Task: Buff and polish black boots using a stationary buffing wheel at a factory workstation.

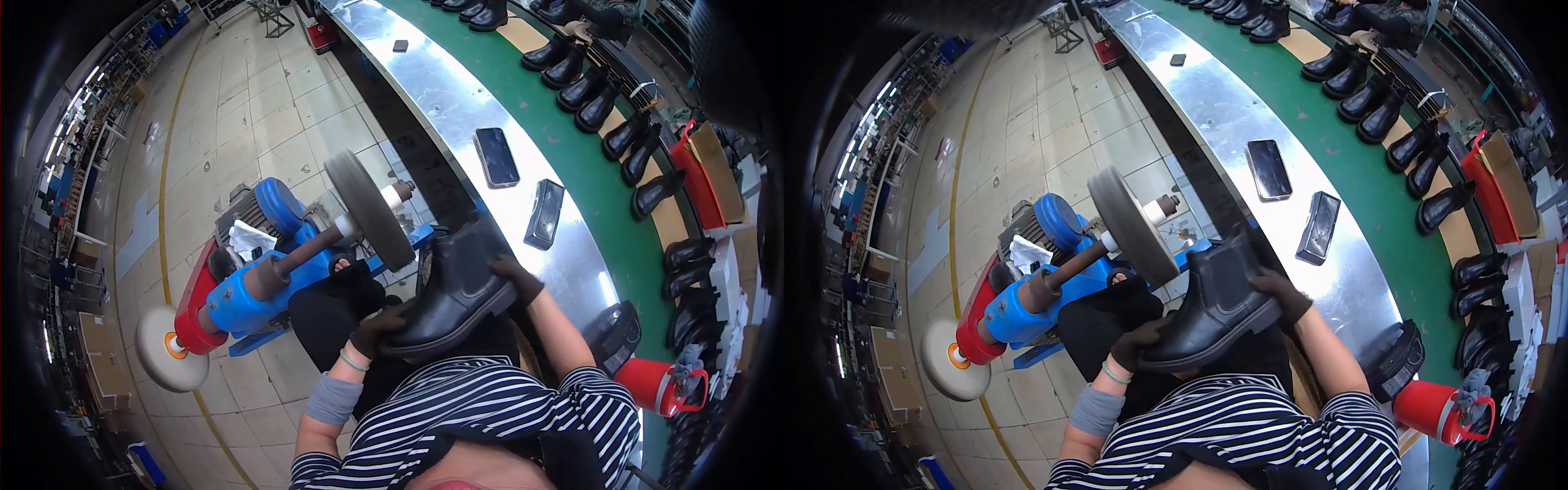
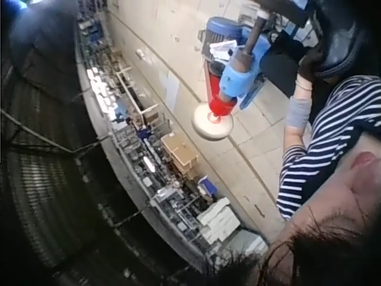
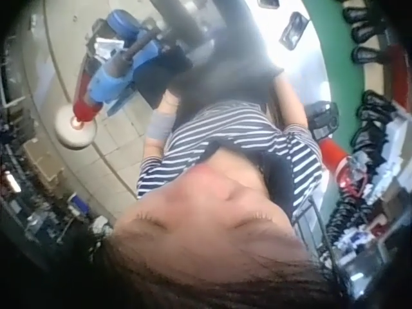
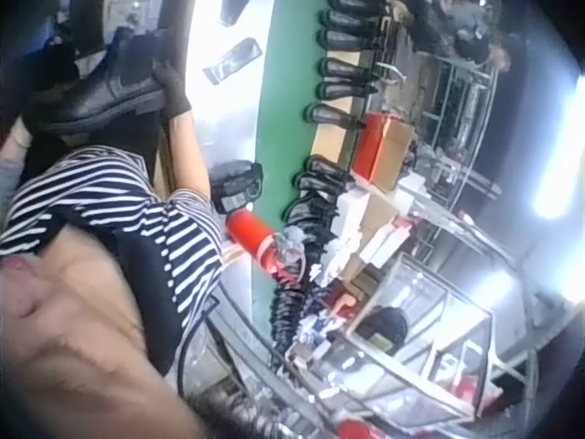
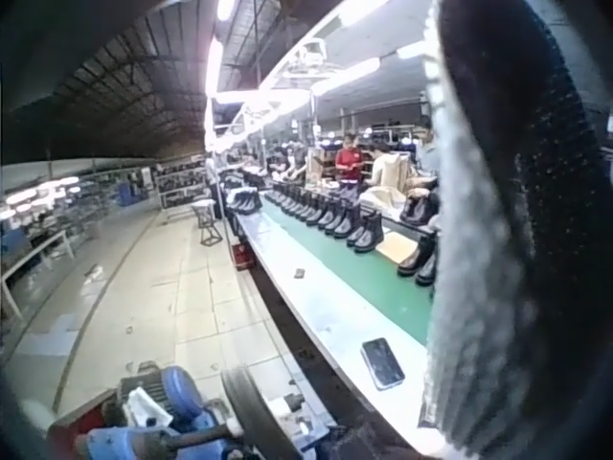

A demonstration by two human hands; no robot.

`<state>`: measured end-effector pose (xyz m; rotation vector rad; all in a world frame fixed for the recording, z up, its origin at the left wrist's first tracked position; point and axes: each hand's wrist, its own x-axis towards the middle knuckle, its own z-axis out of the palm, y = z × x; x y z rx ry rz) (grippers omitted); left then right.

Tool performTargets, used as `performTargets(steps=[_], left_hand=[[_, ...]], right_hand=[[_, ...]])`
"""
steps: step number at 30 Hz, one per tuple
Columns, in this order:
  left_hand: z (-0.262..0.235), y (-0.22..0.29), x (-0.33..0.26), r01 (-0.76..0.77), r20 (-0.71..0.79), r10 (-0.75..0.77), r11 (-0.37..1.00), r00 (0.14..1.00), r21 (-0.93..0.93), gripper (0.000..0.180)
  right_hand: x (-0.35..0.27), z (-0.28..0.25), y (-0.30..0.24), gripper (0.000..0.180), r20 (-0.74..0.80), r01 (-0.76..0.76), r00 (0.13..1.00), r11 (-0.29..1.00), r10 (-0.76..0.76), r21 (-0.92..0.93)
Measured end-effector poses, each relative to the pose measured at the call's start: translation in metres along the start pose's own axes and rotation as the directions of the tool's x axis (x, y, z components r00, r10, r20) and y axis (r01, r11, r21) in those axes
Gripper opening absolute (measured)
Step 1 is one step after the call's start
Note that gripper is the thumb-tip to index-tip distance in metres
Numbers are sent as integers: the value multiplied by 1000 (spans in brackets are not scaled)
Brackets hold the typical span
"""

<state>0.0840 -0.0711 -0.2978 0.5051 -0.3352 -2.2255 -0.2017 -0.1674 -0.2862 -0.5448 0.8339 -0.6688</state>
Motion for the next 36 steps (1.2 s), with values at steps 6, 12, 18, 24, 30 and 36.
performTargets(steps=[6,12,18,24,30,36], left_hand=[[2,-8,25,74,-86,-70,996,994,41,74],[-37,1,51,79,-162,-134,948,978,-309,38],[-82,-19,63,-276,-61,271,906,961,-321,45],[-70,-9,56,-90,-41,80,869,996,-487,47],[-99,-15,46,-266,-289,209,947,934,-177,38],[-117,-50,68,-517,-573,407,855,712,-36,27]], right_hand=[[38,-45,84,39,138,-334,942,900,307,280],[68,-3,24,37,156,3,987,977,32,-215],[179,-42,46,31,245,-537,826,841,508,65],[196,-32,55,23,80,-526,844,847,531,-79],[205,-4,57,37,190,-465,866,885,462,-34],[222,-7,94,59,291,-319,918,939,271,131]])
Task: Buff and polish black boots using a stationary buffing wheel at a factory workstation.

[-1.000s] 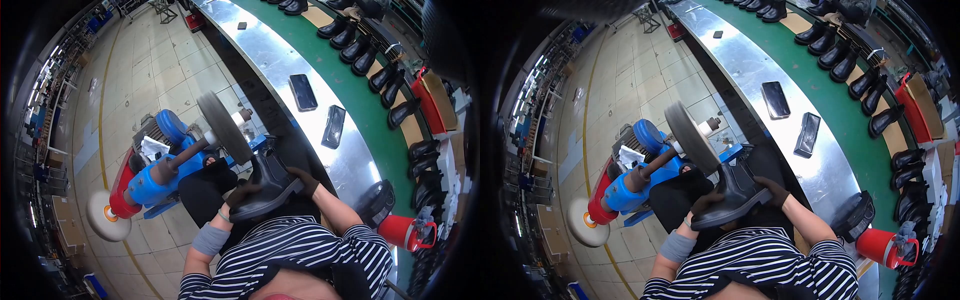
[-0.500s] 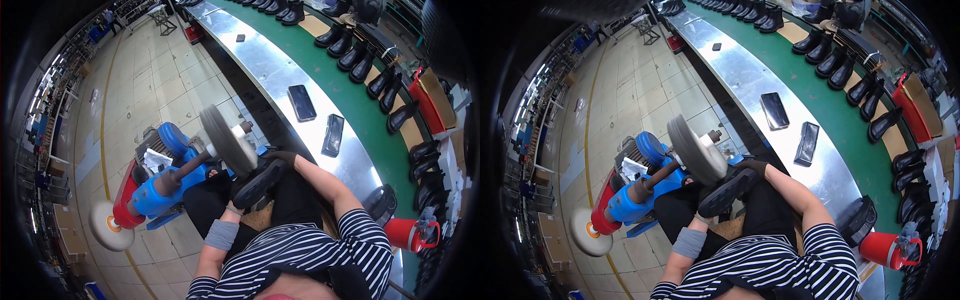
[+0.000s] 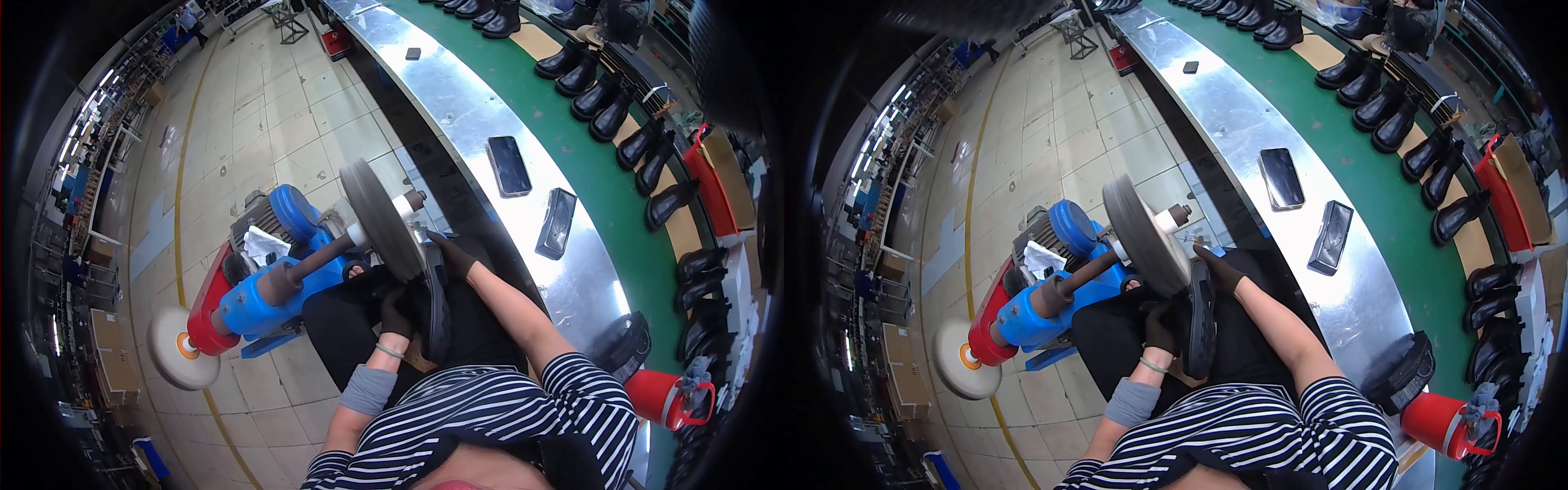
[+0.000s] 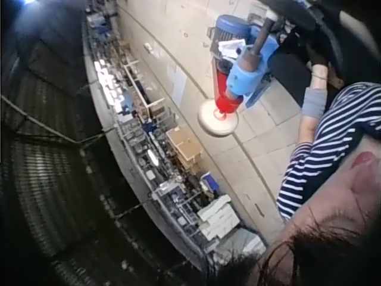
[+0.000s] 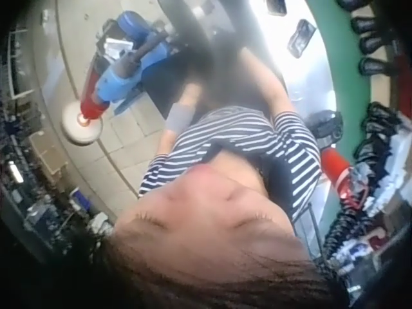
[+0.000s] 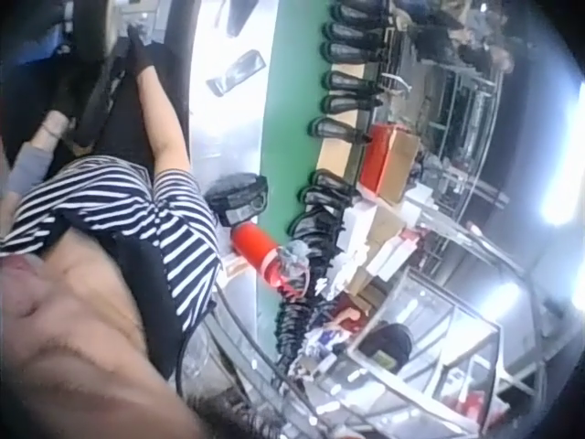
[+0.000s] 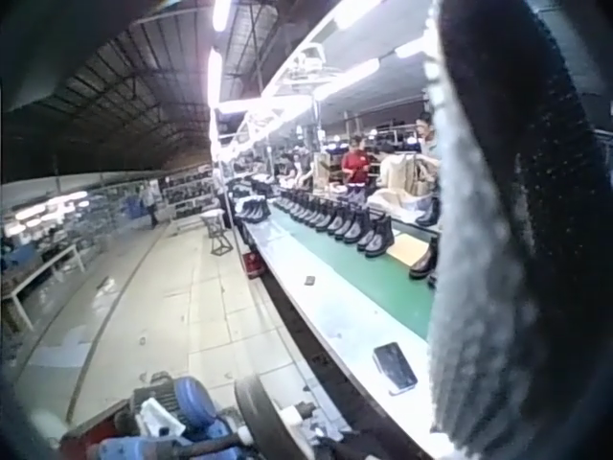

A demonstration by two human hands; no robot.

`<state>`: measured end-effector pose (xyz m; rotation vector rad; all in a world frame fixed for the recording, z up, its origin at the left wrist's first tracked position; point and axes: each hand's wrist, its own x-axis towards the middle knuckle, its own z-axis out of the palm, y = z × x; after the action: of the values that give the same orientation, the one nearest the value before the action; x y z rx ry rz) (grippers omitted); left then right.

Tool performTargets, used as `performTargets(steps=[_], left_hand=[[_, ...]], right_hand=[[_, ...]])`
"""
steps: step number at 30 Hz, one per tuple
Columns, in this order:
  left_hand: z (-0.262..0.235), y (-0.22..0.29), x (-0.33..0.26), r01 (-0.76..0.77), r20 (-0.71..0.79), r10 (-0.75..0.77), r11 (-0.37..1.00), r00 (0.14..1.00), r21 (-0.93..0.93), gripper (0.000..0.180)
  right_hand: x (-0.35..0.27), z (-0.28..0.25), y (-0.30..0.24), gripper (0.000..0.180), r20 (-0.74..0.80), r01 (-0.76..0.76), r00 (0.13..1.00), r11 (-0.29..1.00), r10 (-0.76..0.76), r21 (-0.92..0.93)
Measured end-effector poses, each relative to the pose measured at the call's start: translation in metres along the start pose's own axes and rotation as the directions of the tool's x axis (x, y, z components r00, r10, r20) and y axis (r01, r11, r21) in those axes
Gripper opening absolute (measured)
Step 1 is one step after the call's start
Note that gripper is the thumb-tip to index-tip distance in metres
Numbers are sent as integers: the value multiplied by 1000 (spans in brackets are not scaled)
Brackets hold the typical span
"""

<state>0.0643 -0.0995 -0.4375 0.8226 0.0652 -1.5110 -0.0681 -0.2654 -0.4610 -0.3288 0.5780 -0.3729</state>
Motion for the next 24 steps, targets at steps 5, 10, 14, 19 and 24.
performTargets(steps=[5,10,14,19,24], left_hand=[[21,-3,-13,51,-113,-74,978,991,-200,26],[-27,-31,-40,-167,-19,199,865,980,473,26],[-3,-30,-60,-305,293,113,554,949,775,40],[11,-28,-58,-381,310,222,547,924,745,38],[8,-29,-10,-371,307,215,635,927,678,33]], right_hand=[[12,-2,5,59,-55,25,998,999,-27,-46],[-31,66,-4,61,-8,87,995,919,-98,-384],[-49,59,-8,61,165,241,969,858,-185,-453],[-49,24,-5,49,603,676,626,-40,-494,-735],[-54,-36,5,52,76,459,883,818,-463,-346]])
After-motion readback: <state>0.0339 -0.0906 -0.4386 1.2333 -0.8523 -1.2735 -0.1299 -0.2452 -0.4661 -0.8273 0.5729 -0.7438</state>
